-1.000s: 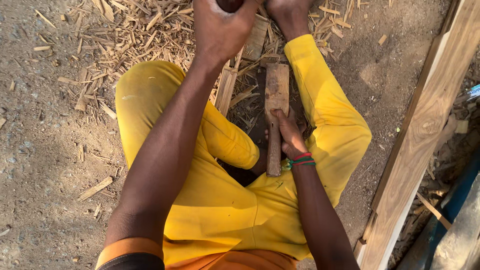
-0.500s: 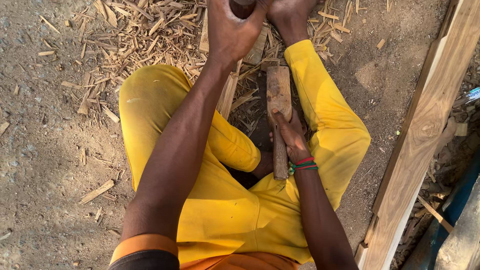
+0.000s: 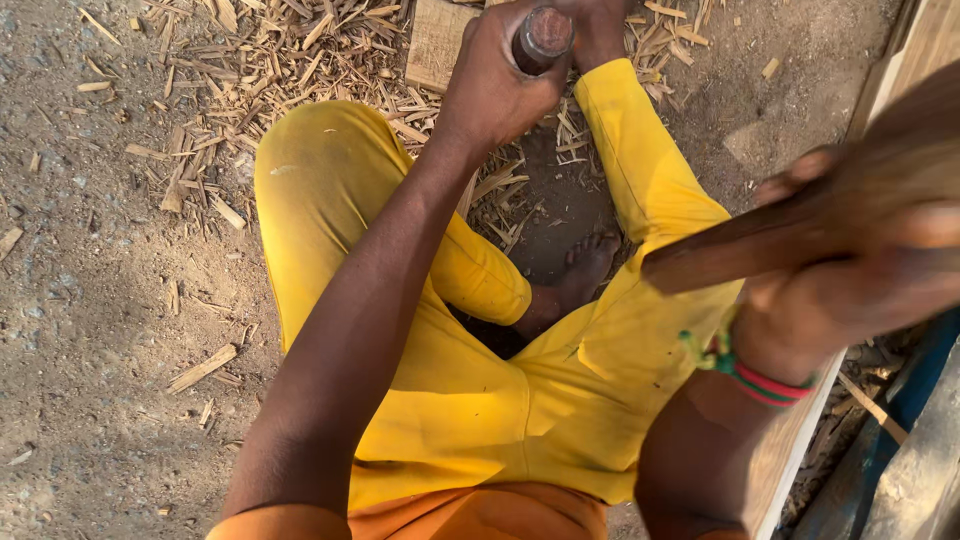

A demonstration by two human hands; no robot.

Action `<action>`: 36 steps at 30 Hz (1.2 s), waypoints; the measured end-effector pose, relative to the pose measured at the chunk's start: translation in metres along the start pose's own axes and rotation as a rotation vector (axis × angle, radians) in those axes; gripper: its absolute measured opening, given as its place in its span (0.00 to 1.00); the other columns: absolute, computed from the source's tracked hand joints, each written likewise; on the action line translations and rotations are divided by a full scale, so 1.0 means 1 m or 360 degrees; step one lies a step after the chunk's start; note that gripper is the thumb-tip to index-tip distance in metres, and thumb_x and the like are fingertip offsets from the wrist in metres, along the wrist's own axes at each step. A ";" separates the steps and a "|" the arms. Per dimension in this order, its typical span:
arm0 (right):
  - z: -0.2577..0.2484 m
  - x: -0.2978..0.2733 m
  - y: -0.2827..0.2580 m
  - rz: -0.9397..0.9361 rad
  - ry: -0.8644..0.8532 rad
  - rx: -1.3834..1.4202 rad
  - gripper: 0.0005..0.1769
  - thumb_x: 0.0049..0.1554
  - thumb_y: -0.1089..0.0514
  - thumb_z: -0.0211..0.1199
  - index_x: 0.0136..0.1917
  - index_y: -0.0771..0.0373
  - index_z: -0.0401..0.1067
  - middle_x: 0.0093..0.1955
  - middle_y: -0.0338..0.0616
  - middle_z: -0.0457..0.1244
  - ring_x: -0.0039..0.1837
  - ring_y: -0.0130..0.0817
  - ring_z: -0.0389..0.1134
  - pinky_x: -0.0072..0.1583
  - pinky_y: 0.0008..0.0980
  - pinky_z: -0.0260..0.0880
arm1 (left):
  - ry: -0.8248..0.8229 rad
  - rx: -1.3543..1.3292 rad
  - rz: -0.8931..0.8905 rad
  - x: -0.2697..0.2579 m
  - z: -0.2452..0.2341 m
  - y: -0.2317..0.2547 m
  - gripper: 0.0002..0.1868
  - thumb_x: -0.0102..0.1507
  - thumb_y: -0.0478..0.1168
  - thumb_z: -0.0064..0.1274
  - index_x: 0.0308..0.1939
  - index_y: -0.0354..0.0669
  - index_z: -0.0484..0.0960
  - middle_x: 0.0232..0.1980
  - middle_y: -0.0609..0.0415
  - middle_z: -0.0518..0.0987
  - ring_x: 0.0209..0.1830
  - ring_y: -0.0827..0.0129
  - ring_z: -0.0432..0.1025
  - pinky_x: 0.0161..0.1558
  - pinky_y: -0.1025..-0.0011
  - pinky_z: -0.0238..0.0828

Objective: The person uses a wooden mallet and a chisel to carve a mortise into a long wooden beam while sitting on the ground.

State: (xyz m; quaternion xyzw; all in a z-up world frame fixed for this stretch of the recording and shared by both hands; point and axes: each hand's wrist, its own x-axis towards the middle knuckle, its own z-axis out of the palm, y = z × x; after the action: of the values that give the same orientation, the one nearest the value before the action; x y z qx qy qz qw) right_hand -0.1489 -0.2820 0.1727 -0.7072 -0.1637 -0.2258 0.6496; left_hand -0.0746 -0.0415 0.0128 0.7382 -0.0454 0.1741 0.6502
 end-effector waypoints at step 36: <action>0.022 -0.086 0.047 0.1183 -0.0596 -0.0115 0.49 0.62 0.50 0.66 0.84 0.56 0.39 0.47 0.46 0.65 0.33 0.27 0.64 0.34 0.27 0.67 | 0.0114 -0.0021 -0.0118 -0.020 -0.007 -0.010 0.09 0.61 0.41 0.64 0.40 0.41 0.84 0.36 0.54 0.86 0.34 0.71 0.80 0.41 0.67 0.78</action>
State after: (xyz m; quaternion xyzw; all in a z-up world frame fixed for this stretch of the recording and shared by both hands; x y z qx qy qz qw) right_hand -0.1949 -0.2597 0.0863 -0.7694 -0.0047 0.1509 0.6206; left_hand -0.0922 -0.0367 -0.0025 0.7284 0.0040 0.1758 0.6622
